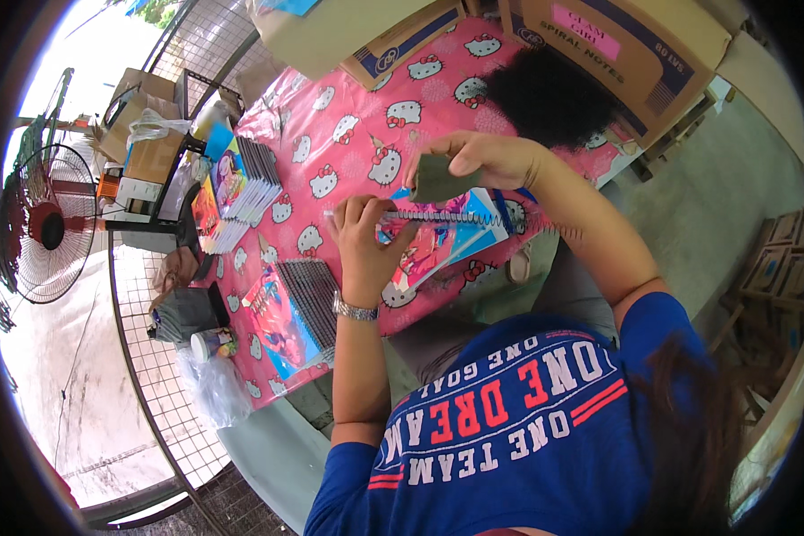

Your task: The person prepares notebooks by using a plastic strip to thread a spiral wire through the holes of a stack of pages and covers, repeating this process for multiple notebooks.

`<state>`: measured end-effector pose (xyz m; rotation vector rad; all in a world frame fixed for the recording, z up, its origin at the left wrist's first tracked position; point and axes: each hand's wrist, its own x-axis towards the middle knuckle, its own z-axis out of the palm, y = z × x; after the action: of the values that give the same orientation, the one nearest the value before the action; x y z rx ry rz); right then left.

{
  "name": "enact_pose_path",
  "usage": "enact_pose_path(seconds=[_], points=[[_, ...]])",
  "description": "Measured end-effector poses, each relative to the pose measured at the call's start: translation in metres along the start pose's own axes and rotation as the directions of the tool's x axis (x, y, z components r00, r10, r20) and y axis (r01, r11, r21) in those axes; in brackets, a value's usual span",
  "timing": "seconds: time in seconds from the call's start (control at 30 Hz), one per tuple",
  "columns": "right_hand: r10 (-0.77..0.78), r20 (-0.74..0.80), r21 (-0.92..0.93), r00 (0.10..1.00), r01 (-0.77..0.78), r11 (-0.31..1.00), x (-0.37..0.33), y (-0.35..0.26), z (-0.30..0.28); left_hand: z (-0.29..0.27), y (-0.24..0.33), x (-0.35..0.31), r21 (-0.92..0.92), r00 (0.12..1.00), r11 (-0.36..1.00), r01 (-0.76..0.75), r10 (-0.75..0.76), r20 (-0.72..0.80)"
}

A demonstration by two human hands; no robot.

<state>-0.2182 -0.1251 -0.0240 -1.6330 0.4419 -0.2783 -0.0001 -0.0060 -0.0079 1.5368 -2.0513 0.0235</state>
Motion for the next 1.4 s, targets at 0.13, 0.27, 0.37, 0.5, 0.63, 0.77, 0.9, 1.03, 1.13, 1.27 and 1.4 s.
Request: enact_pose_path(seconds=[0.13, 0.27, 0.37, 0.5, 0.63, 0.77, 0.9, 1.03, 1.13, 1.27, 1.4], points=[[-0.015, 0.093, 0.154, 0.996, 0.001, 0.988, 0.009, -0.019, 0.001, 0.003, -0.016, -0.001, -0.019, 0.999, 0.998, -0.053, 0.053, -0.003], [-0.214, 0.085, 0.322, 0.973, 0.177, 0.930, 0.009, -0.013, 0.004, 0.006, -0.009, -0.002, -0.038, 1.000, 0.999, -0.027, 0.026, -0.014], [-0.030, 0.020, 0.183, 0.999, 0.026, 0.983, 0.005, -0.015, 0.005, 0.003, -0.002, 0.001, -0.027, 0.999, 0.999, -0.035, 0.035, -0.019], [-0.104, 0.095, 0.285, 0.990, 0.073, 0.956, 0.007, -0.011, -0.001, 0.003, 0.004, 0.008, -0.041, 1.000, 0.999, -0.025, 0.025, -0.015], [-0.161, 0.082, 0.350, 0.983, 0.123, 0.929, 0.006, -0.015, 0.000, 0.007, 0.002, 0.004, -0.063, 1.000, 0.998, -0.023, 0.022, -0.014], [-0.028, 0.045, -0.291, 0.999, 0.040, 0.956, 0.013, -0.012, -0.005, 0.007, 0.000, 0.001, -0.102, 0.999, 0.994, 0.039, -0.037, 0.020], [-0.197, 0.128, 0.299, 0.972, 0.151, 0.942, 0.013, -0.012, 0.002, 0.006, 0.004, 0.005, -0.102, 0.995, 0.991, 0.092, -0.088, 0.045], [-0.138, 0.102, 0.272, 0.985, 0.106, 0.957, 0.017, -0.016, 0.002, 0.004, 0.003, 0.003, -0.113, 0.997, 0.990, 0.082, -0.082, 0.005], [-0.080, 0.154, 0.291, 0.985, 0.032, 0.956, 0.022, -0.003, 0.001, 0.003, 0.003, 0.000, -0.163, 0.995, 0.982, 0.101, -0.102, -0.002], [-0.010, 0.119, 0.259, 0.993, -0.021, 0.966, 0.027, -0.003, -0.001, -0.005, -0.012, -0.001, -0.286, 0.991, 0.950, 0.123, -0.134, -0.020], [-0.107, 0.135, 0.360, 0.985, 0.052, 0.932, 0.025, -0.007, 0.000, 0.000, -0.030, -0.007, -0.437, 0.967, 0.863, 0.253, -0.209, 0.147]])
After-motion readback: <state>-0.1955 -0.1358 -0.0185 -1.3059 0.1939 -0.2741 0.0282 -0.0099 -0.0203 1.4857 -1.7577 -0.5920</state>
